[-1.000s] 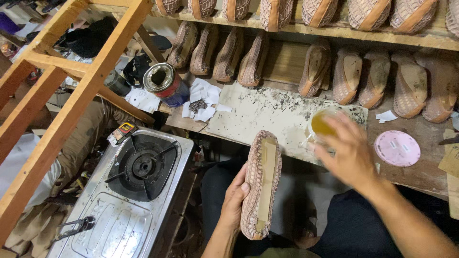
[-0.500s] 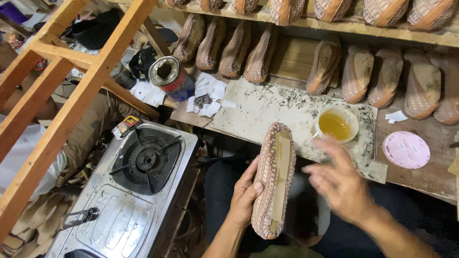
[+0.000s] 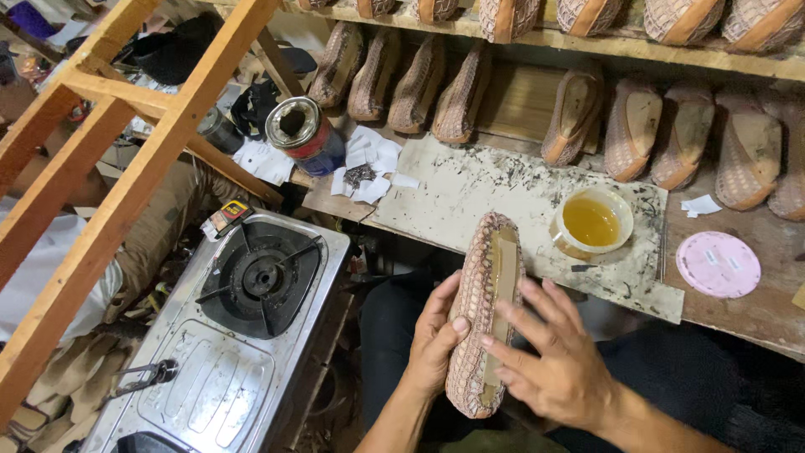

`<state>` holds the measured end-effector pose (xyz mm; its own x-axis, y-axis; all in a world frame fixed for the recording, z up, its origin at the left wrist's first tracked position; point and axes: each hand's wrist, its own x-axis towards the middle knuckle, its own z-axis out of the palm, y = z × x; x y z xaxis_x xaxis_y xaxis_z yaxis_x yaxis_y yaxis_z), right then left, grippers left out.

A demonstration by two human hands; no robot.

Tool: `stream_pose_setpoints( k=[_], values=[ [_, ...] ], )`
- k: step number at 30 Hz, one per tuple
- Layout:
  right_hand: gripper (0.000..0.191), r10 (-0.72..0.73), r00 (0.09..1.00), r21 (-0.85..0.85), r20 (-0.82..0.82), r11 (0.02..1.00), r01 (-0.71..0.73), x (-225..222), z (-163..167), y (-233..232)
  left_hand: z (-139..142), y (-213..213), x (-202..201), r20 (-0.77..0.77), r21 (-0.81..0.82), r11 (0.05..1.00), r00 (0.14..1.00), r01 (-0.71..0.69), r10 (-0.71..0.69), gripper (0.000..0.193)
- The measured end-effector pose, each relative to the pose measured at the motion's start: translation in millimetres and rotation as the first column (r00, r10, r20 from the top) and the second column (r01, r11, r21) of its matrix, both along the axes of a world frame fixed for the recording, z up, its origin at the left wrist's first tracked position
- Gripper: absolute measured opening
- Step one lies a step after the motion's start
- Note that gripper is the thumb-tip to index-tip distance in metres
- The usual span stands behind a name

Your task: The person applies a liquid adhesive to the sole of a shoe using their fingers. They repeatedly dip their fingers into a container of glue and spread it along the sole's edge, then place the shoe on a shelf and pick up another one to repeat the process.

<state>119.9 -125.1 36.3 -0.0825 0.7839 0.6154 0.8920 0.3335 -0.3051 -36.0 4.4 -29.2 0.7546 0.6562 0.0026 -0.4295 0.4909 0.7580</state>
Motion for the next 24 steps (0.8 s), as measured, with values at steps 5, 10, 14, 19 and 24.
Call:
stream_pose_setpoints(
  k=[5, 10, 14, 19, 24],
  values=[
    [0.030, -0.303, 0.952, -0.096, -0.045, 0.950, 0.298, 65.9, -2.7, 7.2, -1.7, -1.9, -3.8, 0.141, -0.215, 0.976, 0.990, 0.035, -0.005, 0.090],
    [0.057, -0.546, 0.821, -0.174, 0.167, 0.803, 0.570, 123.8, 15.7, 28.8, 6.5, -7.8, -3.4, 0.010, -0.245, 0.969, 1.000, 0.022, -0.020, 0.092],
    [0.059, -0.502, 0.831, -0.283, 0.239, 0.783, 0.554, 140.8, 9.6, 26.7, 6.7, -14.1, -1.7, 0.040, -0.208, 0.978, 0.999, 0.032, -0.024, 0.088],
    [0.036, -0.565, 0.818, -0.299, -0.108, 0.803, 0.516, 127.9, -5.9, 12.8, 1.9, -6.9, 1.8, 0.023, -0.100, 0.995, 1.000, -0.003, 0.005, 0.083],
    [0.020, -0.247, 0.906, -0.260, -0.344, 0.952, 0.161, 46.8, 4.4, -7.9, 7.9, -5.0, 16.4, 0.038, -0.073, 0.997, 0.999, 0.018, -0.015, 0.080]
  ],
)
